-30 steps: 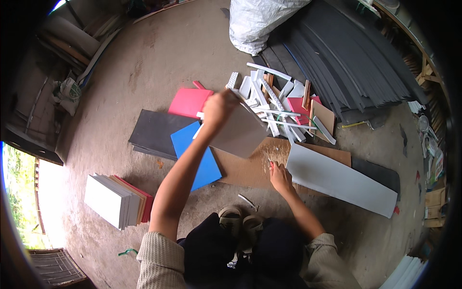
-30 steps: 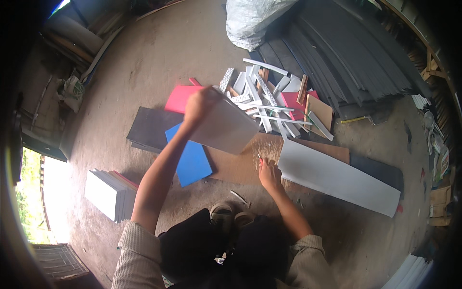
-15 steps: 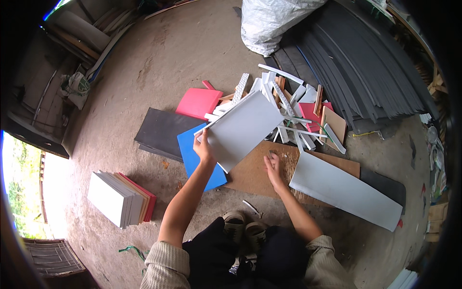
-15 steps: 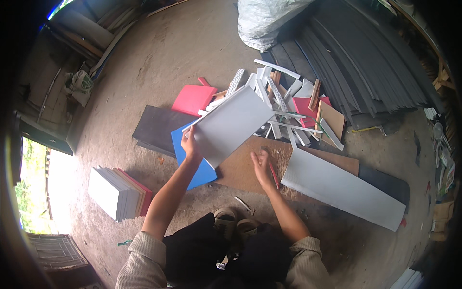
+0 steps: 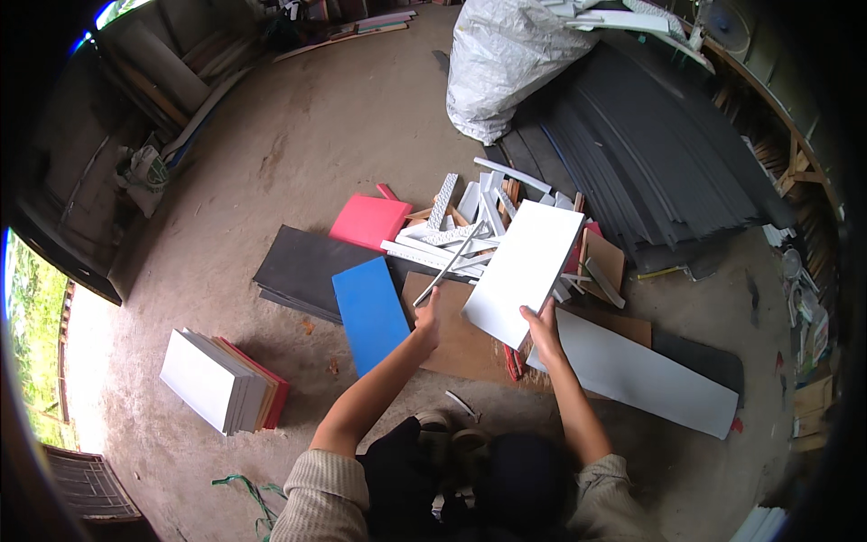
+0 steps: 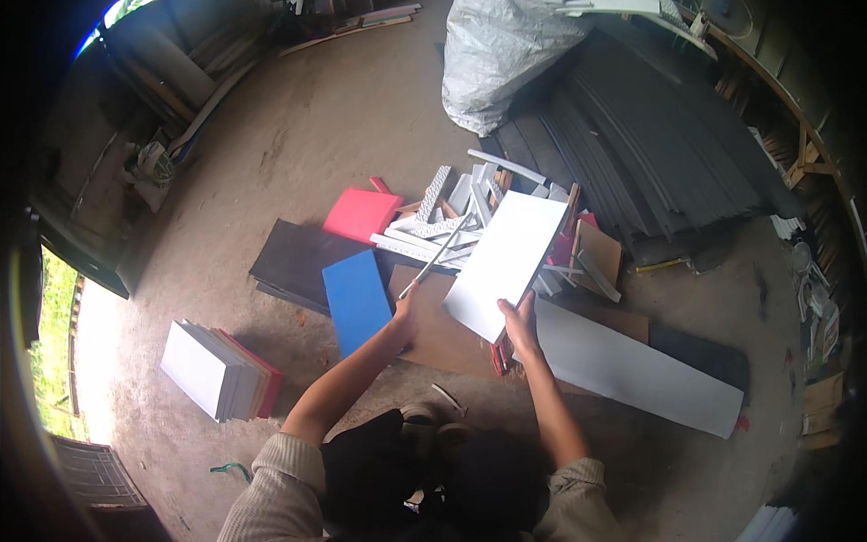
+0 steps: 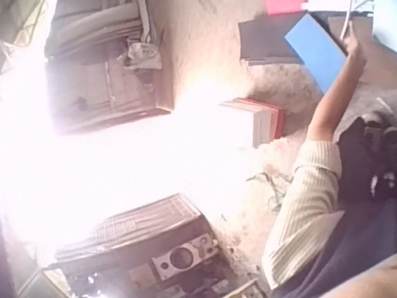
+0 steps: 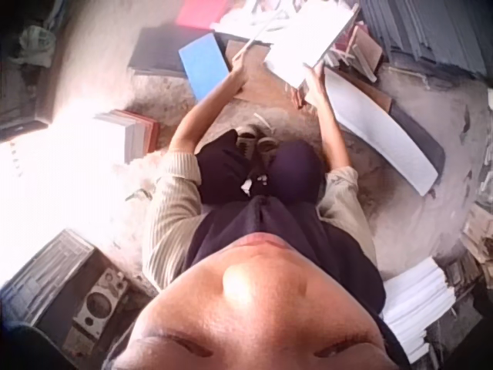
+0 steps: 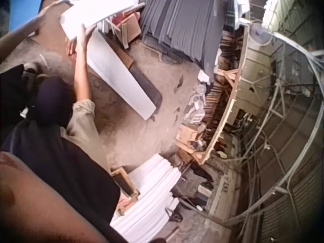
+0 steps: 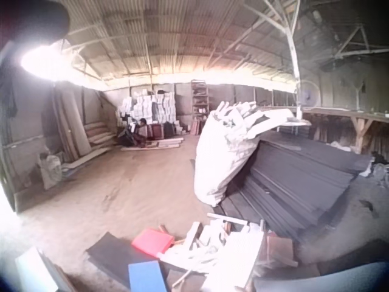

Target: The person sits on the floor and uses a utility knife to cut white foam sheets to size, using a blue foam sheet as a template. They repeatedly align the template, score the white sheet, and break off the cut piece, stacking the finished pieces.

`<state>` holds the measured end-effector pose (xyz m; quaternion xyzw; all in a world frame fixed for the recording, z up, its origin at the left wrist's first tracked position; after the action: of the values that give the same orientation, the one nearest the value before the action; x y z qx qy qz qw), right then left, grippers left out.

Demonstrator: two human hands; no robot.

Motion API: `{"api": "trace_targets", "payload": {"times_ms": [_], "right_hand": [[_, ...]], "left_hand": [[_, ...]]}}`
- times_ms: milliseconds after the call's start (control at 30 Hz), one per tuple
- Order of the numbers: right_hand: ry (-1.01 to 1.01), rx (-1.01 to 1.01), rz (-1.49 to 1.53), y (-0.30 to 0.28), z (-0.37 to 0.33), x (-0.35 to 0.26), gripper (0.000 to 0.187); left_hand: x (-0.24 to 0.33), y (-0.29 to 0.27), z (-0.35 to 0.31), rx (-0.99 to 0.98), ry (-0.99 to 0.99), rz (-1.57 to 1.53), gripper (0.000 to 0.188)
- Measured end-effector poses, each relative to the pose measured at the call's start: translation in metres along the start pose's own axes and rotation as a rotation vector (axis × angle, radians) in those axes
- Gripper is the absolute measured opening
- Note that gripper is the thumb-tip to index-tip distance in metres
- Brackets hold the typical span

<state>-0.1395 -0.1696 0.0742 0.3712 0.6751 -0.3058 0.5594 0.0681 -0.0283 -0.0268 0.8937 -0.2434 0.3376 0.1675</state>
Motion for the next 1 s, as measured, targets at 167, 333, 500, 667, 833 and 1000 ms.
{"api": "trace_targets", "payload": {"times_ms": [167, 333, 500, 667, 833, 1000], "right_hand": [[-0.151, -0.325, -0.014, 0.029, -0.034, -0.112, 0.056], [-0.153, -0.713, 0.010, 0.171, -0.076, -0.163, 0.054], [-0.113, -1.066, -0.275, 0.350, -0.156, -0.153, 0.058], [-0.171, -1.195, -0.502, 0.489, -0.206, -0.110, 0.052], [-0.291, -1.157, -0.632, 0.572, -0.225, -0.071, 0.045], [-0.523, -1.002, -0.856, 0.599, -0.215, -0.043, 0.050]], "left_hand": [[0.097, 0.035, -0.153, -0.514, 0.484, 0.073, 0.060], [0.129, -0.097, -0.263, -0.220, 0.977, -0.116, 0.046], [0.094, -0.271, -0.323, 0.370, 1.027, -0.326, 0.047], [0.044, -0.396, -0.351, 0.715, 0.937, -0.499, 0.049], [0.011, -0.484, -0.340, 1.065, 0.844, -0.289, 0.046], [0.002, -0.513, -0.320, 1.191, 0.686, -0.017, 0.045]]}}
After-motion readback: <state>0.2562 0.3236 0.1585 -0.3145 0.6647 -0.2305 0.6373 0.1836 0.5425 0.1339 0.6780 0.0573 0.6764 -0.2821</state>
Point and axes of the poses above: each hand's wrist, its own z-axis towards the middle knuckle, its own y-axis out of the palm, x = y × z, the point moved 9 cm from there along z, towards the middle knuckle, and after that the axes turned 2 degrees about -x, right-handed, at the moved point
